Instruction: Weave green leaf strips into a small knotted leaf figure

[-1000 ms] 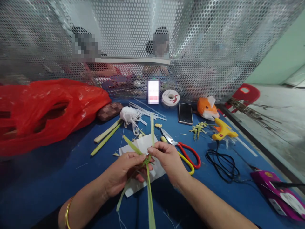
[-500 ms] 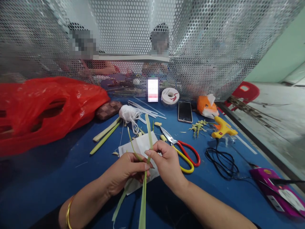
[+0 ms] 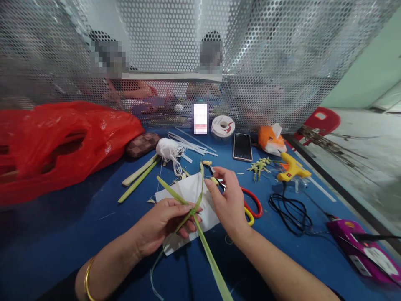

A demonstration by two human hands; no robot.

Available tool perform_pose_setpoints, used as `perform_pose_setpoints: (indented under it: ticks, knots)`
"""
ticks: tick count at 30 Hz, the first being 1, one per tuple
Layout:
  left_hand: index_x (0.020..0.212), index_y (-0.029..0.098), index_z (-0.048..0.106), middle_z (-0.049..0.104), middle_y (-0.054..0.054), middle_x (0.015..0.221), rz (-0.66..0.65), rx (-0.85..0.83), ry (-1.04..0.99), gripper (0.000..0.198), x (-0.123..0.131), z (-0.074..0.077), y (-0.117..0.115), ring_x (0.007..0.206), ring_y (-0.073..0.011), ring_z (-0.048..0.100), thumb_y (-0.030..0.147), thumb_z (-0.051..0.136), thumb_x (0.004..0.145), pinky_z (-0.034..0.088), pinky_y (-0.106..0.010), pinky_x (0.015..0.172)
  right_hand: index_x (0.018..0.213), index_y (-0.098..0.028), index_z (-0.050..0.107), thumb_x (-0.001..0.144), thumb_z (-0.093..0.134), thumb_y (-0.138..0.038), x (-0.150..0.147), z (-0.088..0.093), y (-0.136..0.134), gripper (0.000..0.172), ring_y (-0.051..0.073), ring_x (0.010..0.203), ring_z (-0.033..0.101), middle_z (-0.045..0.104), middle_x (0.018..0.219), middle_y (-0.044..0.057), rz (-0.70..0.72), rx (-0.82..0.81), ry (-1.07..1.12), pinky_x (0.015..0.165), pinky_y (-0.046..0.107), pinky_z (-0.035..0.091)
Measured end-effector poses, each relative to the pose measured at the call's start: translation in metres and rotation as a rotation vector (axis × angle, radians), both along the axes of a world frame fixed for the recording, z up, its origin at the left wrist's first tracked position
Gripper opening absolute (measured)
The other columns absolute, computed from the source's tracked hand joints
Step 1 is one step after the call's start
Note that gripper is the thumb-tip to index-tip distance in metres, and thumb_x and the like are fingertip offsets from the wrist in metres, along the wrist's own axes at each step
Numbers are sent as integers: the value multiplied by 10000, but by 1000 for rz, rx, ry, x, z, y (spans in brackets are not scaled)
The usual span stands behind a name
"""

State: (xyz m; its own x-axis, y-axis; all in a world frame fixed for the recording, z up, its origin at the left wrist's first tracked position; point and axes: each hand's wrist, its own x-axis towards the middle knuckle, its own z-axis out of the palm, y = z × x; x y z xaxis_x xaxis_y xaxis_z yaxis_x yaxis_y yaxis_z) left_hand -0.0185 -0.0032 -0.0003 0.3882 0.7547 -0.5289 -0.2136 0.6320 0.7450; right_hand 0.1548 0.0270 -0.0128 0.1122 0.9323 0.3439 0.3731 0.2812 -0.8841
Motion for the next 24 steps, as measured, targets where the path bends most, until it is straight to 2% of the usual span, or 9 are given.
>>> perform_pose_setpoints:
  ticks: [1, 3, 5, 7, 9, 11, 16, 22, 24]
  knots:
    - [760, 90, 768, 741, -112, 760, -22, 1, 15, 237, 1, 0, 0, 584, -123, 643, 321, 735, 717, 470, -197, 491, 996, -191, 684, 870, 627, -352, 0, 2, -1, 212, 238, 956, 614, 667, 1000, 90, 23, 72, -77, 866, 395, 472]
    - [731, 94, 754, 732, -98, 726, -61, 16, 44, 218, 3, -1, -2, 570, -122, 645, 310, 729, 709, 463, -191, 478, 879, -209, 721, 866, 631, -307, -1, 5, -4, 134, 244, 981, 619, 690, 979, 84, 216, 100, -204, 916, 417, 451]
    - [711, 103, 740, 726, -84, 705, -99, 29, 59, 196, 5, -2, -3, 554, -123, 647, 298, 722, 698, 463, -192, 470, 769, -221, 721, 849, 643, -293, -5, 7, -8, 133, 225, 884, 642, 705, 855, 56, 418, -16, -208, 868, 402, 472]
    - [705, 110, 728, 726, -77, 709, -139, 34, 65, 187, 7, -4, -5, 545, -123, 651, 296, 718, 693, 469, -195, 469, 709, -216, 703, 817, 663, -295, -10, 9, -12, 139, 198, 774, 638, 683, 768, 34, 491, -188, -104, 761, 356, 498]
    - [710, 117, 722, 729, -73, 716, -154, 33, 72, 184, 8, -5, -7, 536, -122, 652, 300, 719, 695, 470, -196, 465, 693, -206, 680, 793, 669, -306, -13, 10, -15, 142, 169, 695, 613, 659, 760, 22, 486, -333, 43, 646, 304, 494]
    - [720, 120, 723, 730, -73, 714, -154, 39, 80, 194, 9, -5, -7, 531, -118, 649, 313, 725, 700, 470, -194, 464, 692, -201, 650, 773, 674, -313, -14, 10, -17, 140, 145, 641, 578, 634, 757, 8, 459, -402, 155, 566, 267, 466]
    - [699, 113, 736, 744, -99, 732, -175, 80, 74, 237, 6, -3, -6, 542, -116, 643, 351, 734, 699, 491, -194, 476, 699, -194, 584, 789, 646, -296, -17, 4, -21, 150, 104, 561, 487, 573, 742, -12, 383, -354, 298, 480, 229, 399]
    - [667, 120, 750, 737, -94, 702, -227, 56, 29, 249, 6, -3, -9, 539, -126, 641, 369, 759, 673, 476, -199, 459, 702, -202, 578, 814, 613, -233, -22, -3, -23, 121, 151, 735, 558, 605, 793, 1, 332, -212, 241, 683, 276, 454]
    - [662, 116, 756, 739, -99, 698, -195, 51, 12, 252, 8, -4, -10, 541, -121, 638, 368, 774, 666, 473, -197, 478, 706, -205, 590, 824, 608, -228, -20, -2, -20, 121, 166, 767, 582, 626, 796, 5, 341, -183, 175, 724, 293, 455]
